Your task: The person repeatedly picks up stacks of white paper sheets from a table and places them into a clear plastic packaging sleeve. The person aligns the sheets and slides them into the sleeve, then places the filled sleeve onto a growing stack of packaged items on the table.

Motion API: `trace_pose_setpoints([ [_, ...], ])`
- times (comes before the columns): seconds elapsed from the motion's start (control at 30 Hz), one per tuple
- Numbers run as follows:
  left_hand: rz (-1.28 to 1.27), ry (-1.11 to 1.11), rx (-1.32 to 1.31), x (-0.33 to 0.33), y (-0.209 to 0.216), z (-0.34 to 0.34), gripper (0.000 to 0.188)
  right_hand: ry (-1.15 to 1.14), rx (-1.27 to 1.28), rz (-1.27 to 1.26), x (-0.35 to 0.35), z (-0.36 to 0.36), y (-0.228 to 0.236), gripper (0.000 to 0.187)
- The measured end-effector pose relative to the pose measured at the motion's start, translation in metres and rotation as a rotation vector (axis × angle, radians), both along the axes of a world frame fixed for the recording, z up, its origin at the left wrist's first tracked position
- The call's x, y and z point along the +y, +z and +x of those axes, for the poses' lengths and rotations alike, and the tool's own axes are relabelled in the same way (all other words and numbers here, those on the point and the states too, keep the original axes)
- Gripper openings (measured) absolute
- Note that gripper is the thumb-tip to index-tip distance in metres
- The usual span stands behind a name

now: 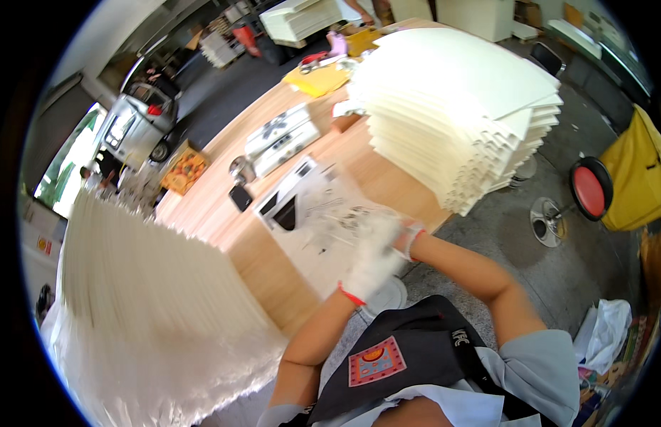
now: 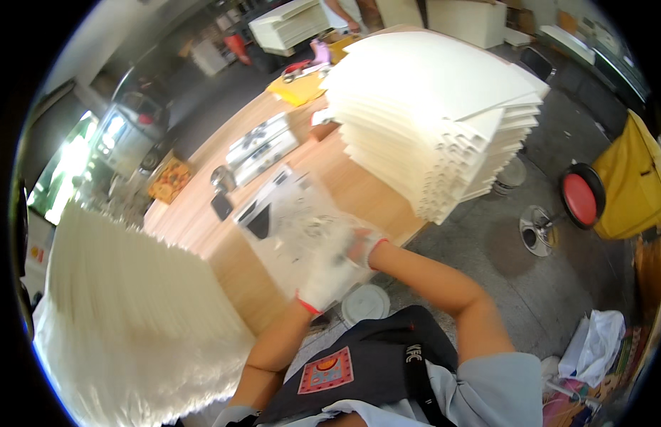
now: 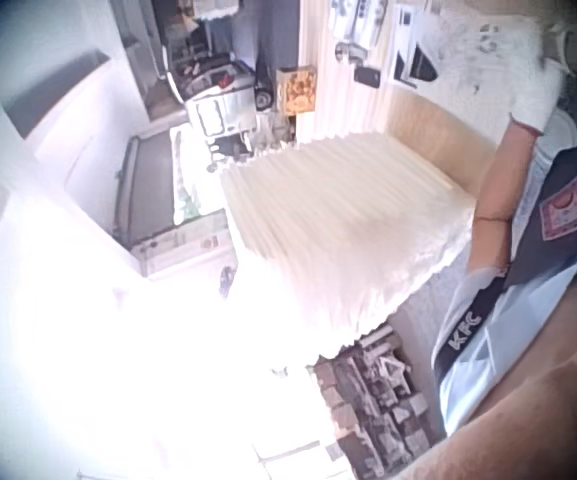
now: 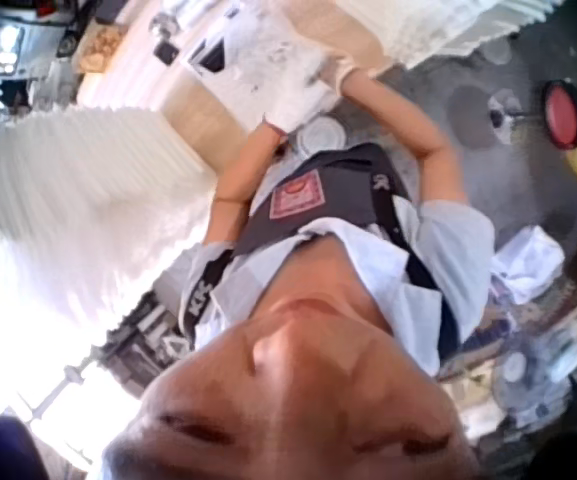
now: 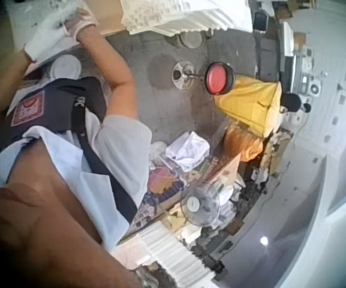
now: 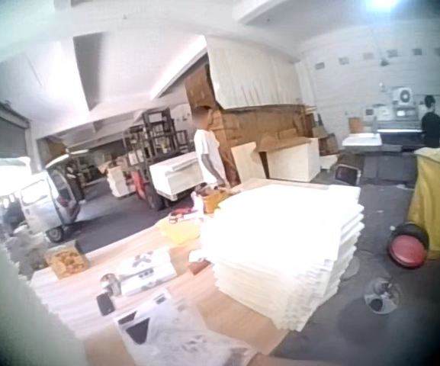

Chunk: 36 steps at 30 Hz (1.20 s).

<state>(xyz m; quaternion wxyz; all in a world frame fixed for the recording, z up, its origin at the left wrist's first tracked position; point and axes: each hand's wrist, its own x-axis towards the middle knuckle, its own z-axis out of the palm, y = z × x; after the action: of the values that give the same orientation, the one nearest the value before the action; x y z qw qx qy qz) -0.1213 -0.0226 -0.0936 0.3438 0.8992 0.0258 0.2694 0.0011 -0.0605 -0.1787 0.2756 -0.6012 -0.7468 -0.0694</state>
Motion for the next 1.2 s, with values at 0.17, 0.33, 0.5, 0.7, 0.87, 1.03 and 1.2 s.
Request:
trace_pose_setpoints([
  [0.17,-0.720,0.210,0.152,0.036,0.029,0.014,0.017,-0.488,-0.142,0.030,-0.108,0.044,0.169,0.028],
  [0.33,-0.764,-0.009,0.137,0.045,0.048,0.056,0.024,-0.741,-0.529,0.214,-0.150,0.126,0.230,0.023],
  [0.5,-0.590,-0.176,0.044,0.045,0.068,0.092,0.028,-0.574,-0.766,0.187,-0.149,0.168,0.238,0.018],
  [0.7,-1.543,-0.362,0.257,0.033,0.128,0.122,0.037,-0.387,-0.728,0.274,-0.119,0.069,0.265,0.017],
  [0.87,-0.911,-0.043,0.397,0.081,0.140,0.079,0.032,-0.726,-0.303,0.031,-0.152,0.048,0.269,0.047],
  [1.03,-0.686,-0.008,0.584,0.108,0.173,0.035,0.029,-0.305,0.860,0.076,-0.157,0.084,0.196,0.056],
  [1.2,0.055,-0.129,0.281,0.011,0.135,0.017,0.082,-0.280,0.796,0.233,-0.111,0.017,0.188,0.053],
])
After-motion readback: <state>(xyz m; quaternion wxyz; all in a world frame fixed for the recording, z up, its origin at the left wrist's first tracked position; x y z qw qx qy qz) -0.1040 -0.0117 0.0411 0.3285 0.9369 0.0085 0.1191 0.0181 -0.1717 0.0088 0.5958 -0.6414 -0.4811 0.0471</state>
